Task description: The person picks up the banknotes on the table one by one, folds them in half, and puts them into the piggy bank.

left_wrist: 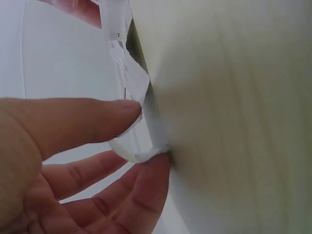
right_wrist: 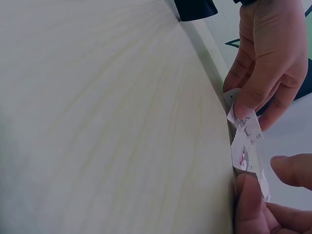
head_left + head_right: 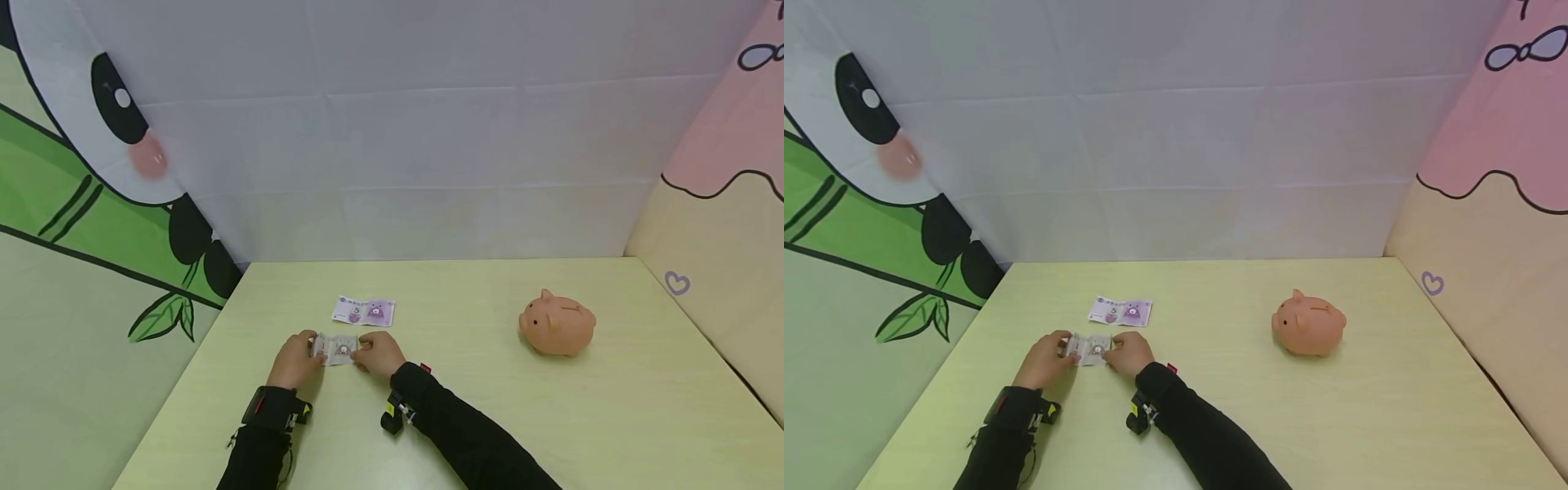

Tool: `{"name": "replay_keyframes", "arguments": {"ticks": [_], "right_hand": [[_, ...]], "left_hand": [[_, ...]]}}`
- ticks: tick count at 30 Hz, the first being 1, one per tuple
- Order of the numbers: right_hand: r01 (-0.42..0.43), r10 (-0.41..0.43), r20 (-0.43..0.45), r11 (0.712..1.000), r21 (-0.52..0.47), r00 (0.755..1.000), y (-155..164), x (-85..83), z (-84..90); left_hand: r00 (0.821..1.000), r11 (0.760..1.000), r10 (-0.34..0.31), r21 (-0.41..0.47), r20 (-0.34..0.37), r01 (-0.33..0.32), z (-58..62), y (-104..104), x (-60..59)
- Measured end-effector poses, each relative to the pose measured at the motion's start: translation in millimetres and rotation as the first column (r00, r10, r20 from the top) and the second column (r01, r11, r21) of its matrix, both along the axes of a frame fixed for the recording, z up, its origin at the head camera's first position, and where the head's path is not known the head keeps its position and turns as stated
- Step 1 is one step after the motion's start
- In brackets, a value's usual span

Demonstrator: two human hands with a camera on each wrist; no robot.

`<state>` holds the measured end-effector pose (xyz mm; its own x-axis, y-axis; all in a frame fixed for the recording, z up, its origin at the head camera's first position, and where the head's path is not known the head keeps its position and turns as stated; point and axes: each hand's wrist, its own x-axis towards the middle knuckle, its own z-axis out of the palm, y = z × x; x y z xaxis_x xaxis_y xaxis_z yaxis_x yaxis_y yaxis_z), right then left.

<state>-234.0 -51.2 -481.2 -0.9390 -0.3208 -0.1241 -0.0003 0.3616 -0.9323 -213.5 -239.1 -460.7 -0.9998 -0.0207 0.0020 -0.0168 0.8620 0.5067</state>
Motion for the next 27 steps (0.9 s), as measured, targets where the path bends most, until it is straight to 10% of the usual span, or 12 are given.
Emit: {"name": "replay_keyframes", "arguments": {"ticks": [27], "right_hand": [[0.035, -0.033, 0.031, 0.998, -0.049, 0.999, 2.7, 0.2, 0.6]], "left_hand": [[1.0, 0.929, -0.001, 0.369, 0.021, -0.007, 7.7, 9.0, 8.7]]}}
